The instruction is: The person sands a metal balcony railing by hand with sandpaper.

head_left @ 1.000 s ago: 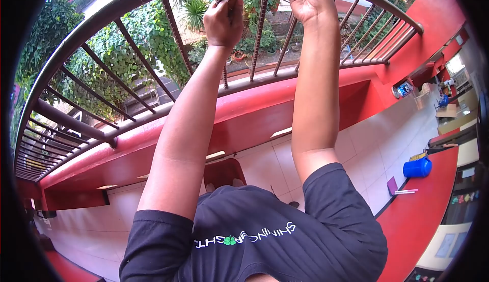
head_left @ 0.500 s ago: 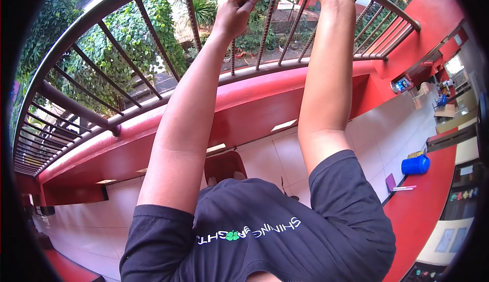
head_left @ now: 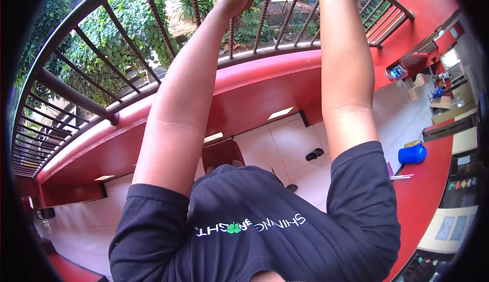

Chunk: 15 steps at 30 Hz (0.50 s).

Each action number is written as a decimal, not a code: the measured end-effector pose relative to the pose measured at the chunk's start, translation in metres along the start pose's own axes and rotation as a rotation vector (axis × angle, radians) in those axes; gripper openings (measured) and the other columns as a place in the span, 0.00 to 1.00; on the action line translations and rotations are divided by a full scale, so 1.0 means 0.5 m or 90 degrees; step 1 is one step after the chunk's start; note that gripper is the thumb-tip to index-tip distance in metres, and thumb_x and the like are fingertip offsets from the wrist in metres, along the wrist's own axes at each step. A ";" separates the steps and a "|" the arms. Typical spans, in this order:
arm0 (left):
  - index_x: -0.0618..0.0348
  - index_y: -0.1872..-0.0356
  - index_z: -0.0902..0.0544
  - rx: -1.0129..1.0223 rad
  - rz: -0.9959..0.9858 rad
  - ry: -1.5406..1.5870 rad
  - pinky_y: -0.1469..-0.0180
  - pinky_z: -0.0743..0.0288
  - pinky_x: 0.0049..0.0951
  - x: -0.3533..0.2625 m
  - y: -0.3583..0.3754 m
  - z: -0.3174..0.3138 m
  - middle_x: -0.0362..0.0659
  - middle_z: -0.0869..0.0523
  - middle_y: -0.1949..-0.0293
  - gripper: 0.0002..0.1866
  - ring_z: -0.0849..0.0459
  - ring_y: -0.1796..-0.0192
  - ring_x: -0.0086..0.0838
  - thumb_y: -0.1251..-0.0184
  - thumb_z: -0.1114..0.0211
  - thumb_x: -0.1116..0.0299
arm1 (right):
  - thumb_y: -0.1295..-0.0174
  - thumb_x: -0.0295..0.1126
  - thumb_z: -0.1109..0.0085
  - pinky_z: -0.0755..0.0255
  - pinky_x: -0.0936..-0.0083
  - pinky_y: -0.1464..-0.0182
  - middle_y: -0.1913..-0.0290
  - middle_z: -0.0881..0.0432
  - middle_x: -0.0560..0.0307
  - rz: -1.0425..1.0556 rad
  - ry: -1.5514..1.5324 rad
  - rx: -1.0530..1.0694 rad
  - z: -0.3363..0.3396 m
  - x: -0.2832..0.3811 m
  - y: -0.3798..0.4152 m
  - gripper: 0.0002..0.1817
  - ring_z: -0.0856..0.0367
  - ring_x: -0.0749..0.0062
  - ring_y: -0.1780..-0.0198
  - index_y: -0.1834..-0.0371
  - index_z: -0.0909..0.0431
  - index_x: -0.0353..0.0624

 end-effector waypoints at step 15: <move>0.64 0.61 0.10 -0.016 -0.031 0.032 0.67 0.25 0.31 0.002 0.002 0.003 0.44 0.12 0.72 0.16 0.17 0.71 0.26 0.31 0.33 0.58 | 0.35 0.20 0.56 0.25 0.66 0.78 0.72 0.24 0.46 0.464 0.184 -0.204 -0.026 -0.014 0.259 0.10 0.23 0.60 0.79 0.58 0.25 0.27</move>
Point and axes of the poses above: each hand's wrist, its own y-axis away from the middle knuckle, its own z-axis out of the back of the hand, x = y × z, the point moved 4 cm from there along -y, towards the middle knuckle
